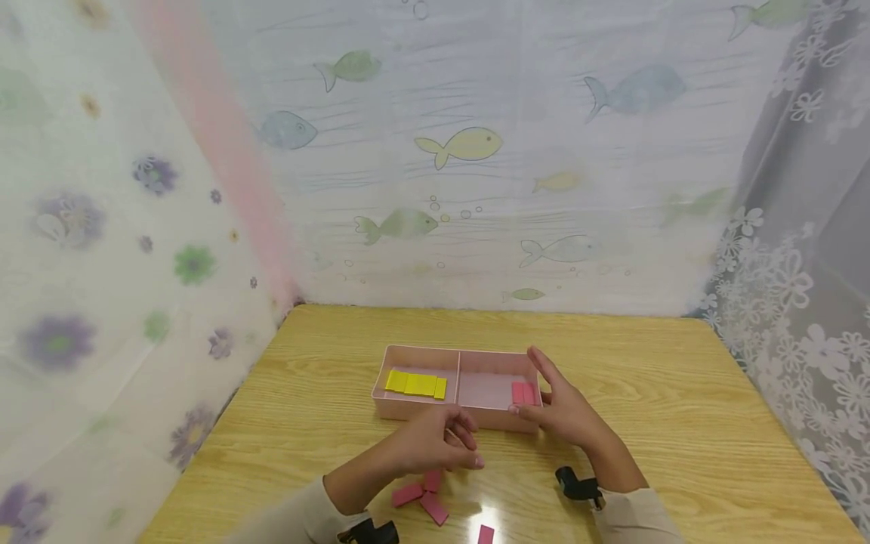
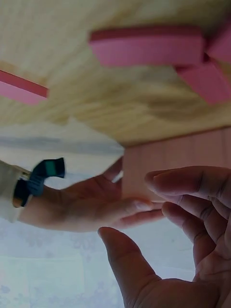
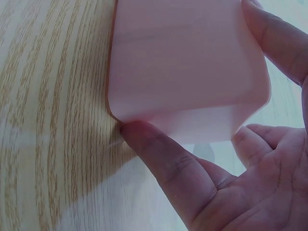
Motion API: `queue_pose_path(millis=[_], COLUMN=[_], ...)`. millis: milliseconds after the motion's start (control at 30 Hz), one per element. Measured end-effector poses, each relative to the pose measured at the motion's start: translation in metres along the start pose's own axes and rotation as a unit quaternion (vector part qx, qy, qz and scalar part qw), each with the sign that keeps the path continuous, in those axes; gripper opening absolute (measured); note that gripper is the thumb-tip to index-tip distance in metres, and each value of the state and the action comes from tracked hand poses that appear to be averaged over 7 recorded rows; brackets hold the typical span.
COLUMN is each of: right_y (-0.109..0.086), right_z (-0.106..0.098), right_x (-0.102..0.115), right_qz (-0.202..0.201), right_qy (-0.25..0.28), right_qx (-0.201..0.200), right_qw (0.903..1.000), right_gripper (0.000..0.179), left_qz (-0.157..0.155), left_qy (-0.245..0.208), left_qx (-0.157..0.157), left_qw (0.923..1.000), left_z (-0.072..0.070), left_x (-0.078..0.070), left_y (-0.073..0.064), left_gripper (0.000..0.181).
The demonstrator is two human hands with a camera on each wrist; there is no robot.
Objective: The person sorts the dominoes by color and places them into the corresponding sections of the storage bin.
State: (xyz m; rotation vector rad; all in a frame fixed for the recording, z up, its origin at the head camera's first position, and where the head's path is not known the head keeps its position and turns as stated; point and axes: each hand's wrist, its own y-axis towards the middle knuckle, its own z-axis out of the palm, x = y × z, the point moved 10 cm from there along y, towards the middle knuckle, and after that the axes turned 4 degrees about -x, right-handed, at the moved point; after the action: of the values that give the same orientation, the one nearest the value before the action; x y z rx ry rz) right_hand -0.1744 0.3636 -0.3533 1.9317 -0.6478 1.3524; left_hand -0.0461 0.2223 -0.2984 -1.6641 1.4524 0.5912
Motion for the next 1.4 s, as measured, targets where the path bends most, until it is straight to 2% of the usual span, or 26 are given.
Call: queue_pose_path(millis=[133,300,433,500,633,733,867,967,1100,1233,1400], right_y=[0.001,0.0,0.0,-0.001,0.0,-0.001,-0.001,-0.001,-0.001,-0.001,-0.001], right_z=[0.001,0.002,0.002,0.002,0.003,0.003,0.003,0.003,0.004,0.004,0.004], right_x=[-0.001,-0.005,-0.006,-0.007,-0.007,-0.007,-0.007,-0.006,-0.005,-0.005,-0.005], right_qz=[0.009,0.022,0.029,0.032,0.034,0.038,0.034,0.028,0.025,0.024,0.022], right_qy=[0.005,0.014,0.023,0.028,0.035,0.038,0.038,0.037,0.039,0.04,0.039], right_qx=[0.002,0.005,0.008,0.009,0.011,0.012,0.009,0.009,0.01,0.01,0.011], right_qw=[0.9999,0.9997,0.9993,0.999,0.9987,0.9985,0.9987,0.9989,0.9989,0.9989,0.9989], right_gripper=[0.103,0.102,0.103,0.102,0.101,0.101,0.102,0.102,0.103,0.103,0.103], left_qz=[0.005,0.017,0.028,0.032,0.058,0.08,0.092,0.084,0.067,0.064,0.054], left_qy=[0.011,0.077,0.15,0.205,0.335,0.395,0.427,0.431,0.416,0.41,0.391], left_qx=[0.005,0.006,0.013,0.018,0.021,0.02,0.013,0.009,0.0,-0.026,-0.048], left_qw=[0.9999,0.9968,0.9881,0.9781,0.9401,0.9151,0.8995,0.8985,0.9068,0.9094,0.9176], left_z=[0.013,0.026,0.036,0.042,0.054,0.062,0.063,0.058,0.047,0.033,0.018], left_x=[0.008,0.015,0.015,0.015,0.012,0.009,0.007,0.009,0.015,0.018,0.024], left_y=[-0.01,-0.018,-0.022,-0.025,-0.029,-0.031,-0.029,-0.027,-0.023,-0.019,-0.015], left_gripper=[0.04,0.037,0.036,0.035,0.034,0.033,0.035,0.039,0.041,0.041,0.032])
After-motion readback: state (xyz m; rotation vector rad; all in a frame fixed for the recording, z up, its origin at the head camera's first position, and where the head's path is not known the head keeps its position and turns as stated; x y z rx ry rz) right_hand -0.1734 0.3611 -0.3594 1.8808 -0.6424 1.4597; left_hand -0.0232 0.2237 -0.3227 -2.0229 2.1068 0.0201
